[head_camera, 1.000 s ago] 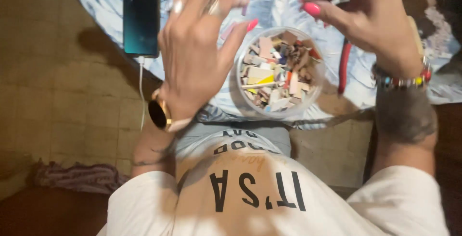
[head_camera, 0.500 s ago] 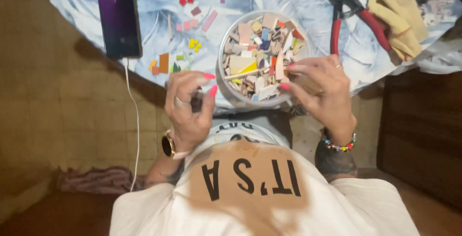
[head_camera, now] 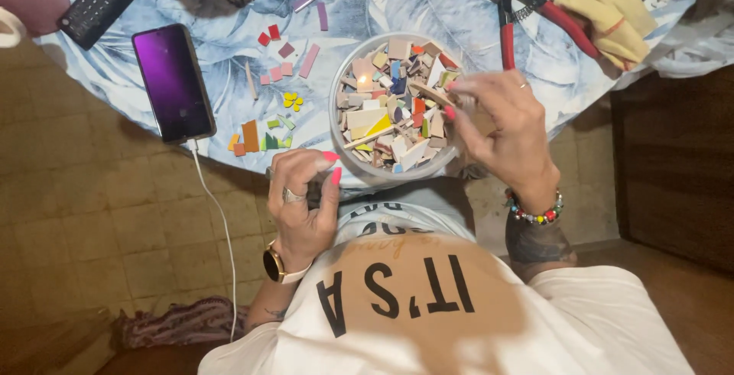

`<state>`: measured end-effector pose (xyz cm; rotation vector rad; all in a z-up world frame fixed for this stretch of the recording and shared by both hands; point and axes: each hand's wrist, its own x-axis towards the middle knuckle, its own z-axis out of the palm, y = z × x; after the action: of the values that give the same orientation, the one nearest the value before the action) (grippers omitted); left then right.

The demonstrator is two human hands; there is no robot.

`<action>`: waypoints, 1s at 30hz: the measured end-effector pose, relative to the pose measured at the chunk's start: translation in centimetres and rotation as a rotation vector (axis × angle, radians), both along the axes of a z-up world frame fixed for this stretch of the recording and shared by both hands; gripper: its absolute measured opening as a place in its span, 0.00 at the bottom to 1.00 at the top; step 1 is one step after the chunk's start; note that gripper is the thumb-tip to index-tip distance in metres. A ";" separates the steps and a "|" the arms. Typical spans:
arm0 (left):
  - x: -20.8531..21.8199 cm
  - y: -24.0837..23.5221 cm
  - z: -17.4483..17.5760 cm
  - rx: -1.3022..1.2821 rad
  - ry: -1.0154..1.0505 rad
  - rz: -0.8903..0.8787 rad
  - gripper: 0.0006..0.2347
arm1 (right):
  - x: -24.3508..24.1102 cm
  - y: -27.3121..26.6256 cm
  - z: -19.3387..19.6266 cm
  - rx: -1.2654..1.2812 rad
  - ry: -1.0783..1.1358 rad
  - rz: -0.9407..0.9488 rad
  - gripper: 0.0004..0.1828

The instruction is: The person sorts small colorful ceramic tile fragments from a clear plastic container onto a patterned tablecloth. They pick up individual pieces, inspect them, and place them in small groups on the table. A pair of pliers is visible on the table but is not used during the clip.

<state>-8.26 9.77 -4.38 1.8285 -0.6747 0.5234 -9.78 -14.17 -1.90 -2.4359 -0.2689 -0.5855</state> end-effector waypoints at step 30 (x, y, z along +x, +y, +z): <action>0.7 2.9 1.0 0.009 -0.039 -0.105 0.03 | 1.2 2.8 3.1 -0.005 0.214 0.181 0.05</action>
<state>-7.59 12.72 -3.43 1.7846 -0.7961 0.4877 -8.58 -11.34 1.19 -2.4211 -0.3961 -0.2427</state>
